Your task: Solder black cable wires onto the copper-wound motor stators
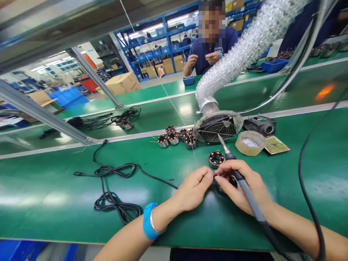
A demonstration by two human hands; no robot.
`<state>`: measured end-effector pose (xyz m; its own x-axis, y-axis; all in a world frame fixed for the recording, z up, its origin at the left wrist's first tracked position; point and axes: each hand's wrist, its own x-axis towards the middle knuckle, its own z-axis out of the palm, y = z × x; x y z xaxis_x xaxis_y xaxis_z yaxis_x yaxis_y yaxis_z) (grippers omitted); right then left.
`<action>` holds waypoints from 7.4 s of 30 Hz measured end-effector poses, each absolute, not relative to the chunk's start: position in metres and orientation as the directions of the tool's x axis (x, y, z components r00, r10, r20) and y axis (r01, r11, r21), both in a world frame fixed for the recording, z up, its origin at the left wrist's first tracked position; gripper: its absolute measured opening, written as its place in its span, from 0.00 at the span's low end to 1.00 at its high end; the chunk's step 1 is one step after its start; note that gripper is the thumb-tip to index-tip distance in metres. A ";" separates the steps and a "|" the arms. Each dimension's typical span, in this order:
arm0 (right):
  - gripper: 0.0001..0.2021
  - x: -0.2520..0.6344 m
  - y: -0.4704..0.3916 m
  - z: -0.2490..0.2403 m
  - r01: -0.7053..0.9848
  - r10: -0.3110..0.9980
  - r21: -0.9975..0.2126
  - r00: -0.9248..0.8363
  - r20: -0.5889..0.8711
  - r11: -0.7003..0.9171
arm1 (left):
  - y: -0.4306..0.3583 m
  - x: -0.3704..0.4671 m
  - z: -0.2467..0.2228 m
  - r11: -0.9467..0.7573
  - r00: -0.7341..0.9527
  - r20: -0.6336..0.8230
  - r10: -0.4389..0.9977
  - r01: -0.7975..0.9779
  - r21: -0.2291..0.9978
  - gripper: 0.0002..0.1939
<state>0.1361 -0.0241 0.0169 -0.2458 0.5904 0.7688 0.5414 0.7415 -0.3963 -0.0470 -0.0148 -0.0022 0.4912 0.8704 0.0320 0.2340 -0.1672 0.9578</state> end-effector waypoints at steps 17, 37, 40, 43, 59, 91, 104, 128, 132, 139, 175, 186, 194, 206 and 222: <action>0.27 0.124 -0.026 0.001 0.203 0.959 -0.938 -0.076 0.272 0.282 | -0.034 -0.030 -0.028 -0.063 0.226 0.069 0.972 -0.037 0.997 0.28; 0.16 0.117 -0.032 0.005 0.541 0.660 -0.486 -0.185 0.728 0.687 | -0.025 -0.030 -0.016 0.245 0.438 -0.163 0.884 -0.137 0.960 0.37; 0.18 0.117 -0.033 0.003 0.517 0.641 -0.474 -0.207 0.739 0.713 | -0.023 -0.031 -0.010 0.301 0.426 -0.198 0.883 -0.189 0.935 0.40; 0.21 0.121 -0.032 0.003 0.492 0.632 -0.471 -0.233 0.739 0.732 | -0.022 -0.033 -0.007 0.342 0.436 -0.223 0.872 -0.218 0.914 0.42; 0.18 0.123 -0.031 0.002 0.545 0.627 -0.449 -0.193 0.755 0.709 | -0.024 -0.037 -0.018 0.175 0.443 -0.111 0.890 -0.107 0.979 0.33; 0.14 0.148 -0.003 0.025 0.555 0.449 -0.135 -0.481 0.753 0.821 | -0.002 -0.055 0.011 -0.008 0.563 -0.179 0.807 0.314 0.949 0.20; 0.14 0.147 -0.007 0.023 0.541 0.431 -0.127 -0.484 0.761 0.832 | -0.002 -0.050 0.007 0.052 0.552 -0.145 0.821 0.181 0.982 0.20; 0.12 0.160 0.000 0.015 0.594 0.491 -0.157 -0.454 0.744 0.789 | 0.004 -0.034 0.001 0.257 0.367 -0.267 0.891 0.076 0.963 0.18; 0.19 0.168 -0.019 0.031 0.632 0.550 -0.216 -0.397 0.735 0.744 | 0.004 -0.033 -0.002 0.232 0.361 -0.251 0.898 0.097 0.968 0.17; 0.08 0.177 -0.033 0.046 0.586 0.587 -0.355 -0.267 0.765 0.729 | 0.001 -0.033 -0.005 0.213 0.364 -0.230 0.903 0.089 0.973 0.17; 0.07 0.165 -0.036 0.037 0.529 0.561 -0.335 -0.354 0.748 0.780 | 0.001 -0.034 -0.006 0.158 0.388 -0.198 0.900 0.132 0.979 0.16; 0.09 0.167 -0.038 0.035 0.513 0.516 -0.303 -0.343 0.785 0.803 | 0.000 -0.034 -0.005 0.141 0.387 -0.193 0.902 0.158 0.977 0.15; 0.08 0.167 -0.037 0.034 0.526 0.521 -0.297 -0.350 0.779 0.797 | -0.001 -0.036 -0.006 0.138 0.399 -0.187 0.898 0.150 0.979 0.15; 0.07 0.166 -0.037 0.036 0.536 0.530 -0.289 -0.371 0.763 0.793 | -0.001 -0.032 -0.004 0.149 0.383 -0.199 0.902 0.156 0.976 0.16; 0.09 0.169 -0.037 0.033 0.507 0.522 -0.318 -0.334 0.785 0.802 | -0.001 -0.035 -0.006 0.163 0.380 -0.211 0.900 0.157 0.974 0.15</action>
